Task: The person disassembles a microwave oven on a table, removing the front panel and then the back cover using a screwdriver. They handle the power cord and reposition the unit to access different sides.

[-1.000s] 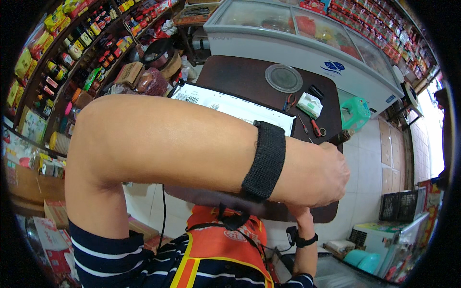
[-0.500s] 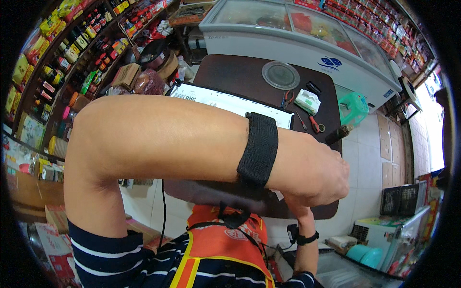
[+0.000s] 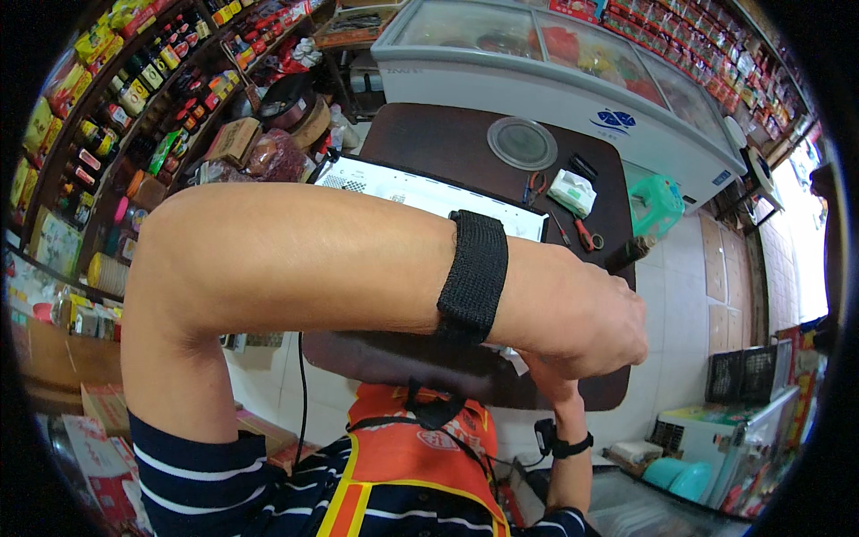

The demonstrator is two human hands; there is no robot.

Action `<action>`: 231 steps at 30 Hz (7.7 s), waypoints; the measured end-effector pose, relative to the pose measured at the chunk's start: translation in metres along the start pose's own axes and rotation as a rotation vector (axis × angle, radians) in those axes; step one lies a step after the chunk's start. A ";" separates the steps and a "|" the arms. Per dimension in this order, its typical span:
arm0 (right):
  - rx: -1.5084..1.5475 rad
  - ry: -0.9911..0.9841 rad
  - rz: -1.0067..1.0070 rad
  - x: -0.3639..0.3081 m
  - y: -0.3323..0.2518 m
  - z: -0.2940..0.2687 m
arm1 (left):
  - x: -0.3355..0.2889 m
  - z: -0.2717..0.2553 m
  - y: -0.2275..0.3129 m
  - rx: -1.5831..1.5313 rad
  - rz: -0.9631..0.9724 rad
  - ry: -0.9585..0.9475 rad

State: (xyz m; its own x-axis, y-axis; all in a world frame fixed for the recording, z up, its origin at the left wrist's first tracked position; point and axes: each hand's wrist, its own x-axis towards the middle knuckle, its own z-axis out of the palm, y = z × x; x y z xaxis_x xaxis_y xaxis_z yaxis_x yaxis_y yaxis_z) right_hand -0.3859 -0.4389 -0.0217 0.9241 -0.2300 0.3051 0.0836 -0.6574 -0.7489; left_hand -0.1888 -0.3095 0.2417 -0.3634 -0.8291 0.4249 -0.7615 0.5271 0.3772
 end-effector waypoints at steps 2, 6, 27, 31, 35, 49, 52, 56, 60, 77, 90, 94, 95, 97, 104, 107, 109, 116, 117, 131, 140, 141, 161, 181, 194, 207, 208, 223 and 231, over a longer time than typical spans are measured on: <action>-0.093 0.029 0.018 -0.001 0.001 0.002 | -0.001 0.001 0.000 0.003 -0.014 0.025; -0.313 -0.091 0.027 -0.003 0.010 0.001 | 0.002 -0.002 -0.008 0.074 0.007 -0.091; 0.000 0.058 -0.006 -0.002 0.003 0.010 | 0.004 -0.004 0.000 -0.085 0.030 -0.064; -0.160 -0.137 0.125 -0.006 0.022 0.005 | 0.009 -0.004 -0.008 0.014 0.034 -0.136; -0.026 0.006 0.064 -0.001 0.017 0.019 | 0.010 0.001 -0.007 -0.002 0.017 -0.134; -0.210 0.158 -0.135 -0.005 0.013 0.019 | 0.012 0.008 -0.008 -0.015 0.090 -0.028; -0.286 0.012 -0.101 -0.007 0.011 0.006 | 0.010 0.004 -0.011 0.042 0.090 -0.056; -0.114 -0.045 0.014 -0.003 0.005 0.002 | 0.011 0.007 -0.011 0.029 0.089 0.019; 0.142 -0.017 0.122 0.000 0.003 0.007 | 0.012 0.008 -0.009 0.053 0.076 -0.028; -0.426 -0.113 -0.102 -0.010 0.013 0.010 | 0.019 0.013 -0.012 -0.014 0.049 -0.072; -0.696 0.080 -0.321 -0.015 0.027 0.016 | 0.018 -0.007 -0.002 0.094 0.030 -0.269; -0.576 -0.032 -0.237 -0.017 0.024 0.010 | 0.019 -0.002 0.002 0.002 0.053 -0.079; -0.462 -0.055 -0.171 -0.016 0.023 0.009 | 0.020 -0.001 0.002 -0.035 0.021 -0.112; -0.231 -0.103 -0.043 -0.015 0.021 0.007 | 0.020 -0.002 0.003 -0.007 0.001 -0.119; -0.459 -0.196 -0.057 -0.013 0.024 0.005 | 0.015 -0.002 -0.004 0.045 -0.022 -0.251; -0.324 -0.155 -0.052 -0.013 0.016 0.004 | 0.017 0.009 -0.006 0.001 0.103 -0.019; -0.140 -0.148 0.001 -0.010 0.010 0.003 | 0.019 0.014 -0.006 -0.048 0.115 -0.003; -0.365 -0.169 -0.071 -0.009 0.027 0.014 | 0.037 0.014 -0.006 0.171 -0.156 -0.284; -0.543 -0.153 -0.132 -0.013 0.032 0.015 | 0.040 0.018 -0.005 0.208 -0.193 -0.277; -0.318 -0.166 0.022 -0.012 0.020 0.011 | 0.015 0.008 -0.010 0.035 0.019 -0.010; -0.058 -0.038 0.015 -0.004 0.009 0.008 | 0.022 0.009 -0.011 -0.011 -0.052 -0.170; -0.079 0.020 -0.005 -0.002 0.006 0.006 | 0.023 0.008 -0.012 -0.009 -0.070 -0.192; 0.158 0.182 0.107 0.008 0.015 -0.037 | -0.045 -0.102 0.032 0.276 -0.483 0.215; -0.500 -0.034 0.450 0.084 0.251 0.031 | -0.278 0.021 0.111 -0.019 -1.231 1.180; -0.115 0.010 0.502 0.097 0.233 0.022 | -0.267 0.046 0.143 -0.082 -1.289 1.276; 0.873 -0.183 0.286 0.108 -0.064 -0.023 | -0.277 0.059 0.127 -0.400 -1.051 1.210; 0.924 -0.208 0.289 0.103 -0.076 -0.013 | -0.283 0.057 0.126 -0.418 -1.040 1.206; 1.153 -0.076 0.331 0.079 -0.145 0.073 | -0.369 0.038 0.104 -0.455 -1.081 1.004; 0.866 -0.016 0.181 0.082 -0.158 0.089 | -0.381 0.030 0.104 -0.413 -1.131 0.991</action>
State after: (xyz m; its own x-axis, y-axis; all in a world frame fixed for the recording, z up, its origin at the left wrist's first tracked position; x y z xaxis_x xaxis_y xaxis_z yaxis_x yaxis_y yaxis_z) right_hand -0.2900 -0.2904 0.0690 0.9551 -0.2637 0.1354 0.1827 0.1640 -0.9694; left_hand -0.1456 0.0553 0.0948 0.8886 -0.4540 0.0648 -0.1291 -0.1121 0.9853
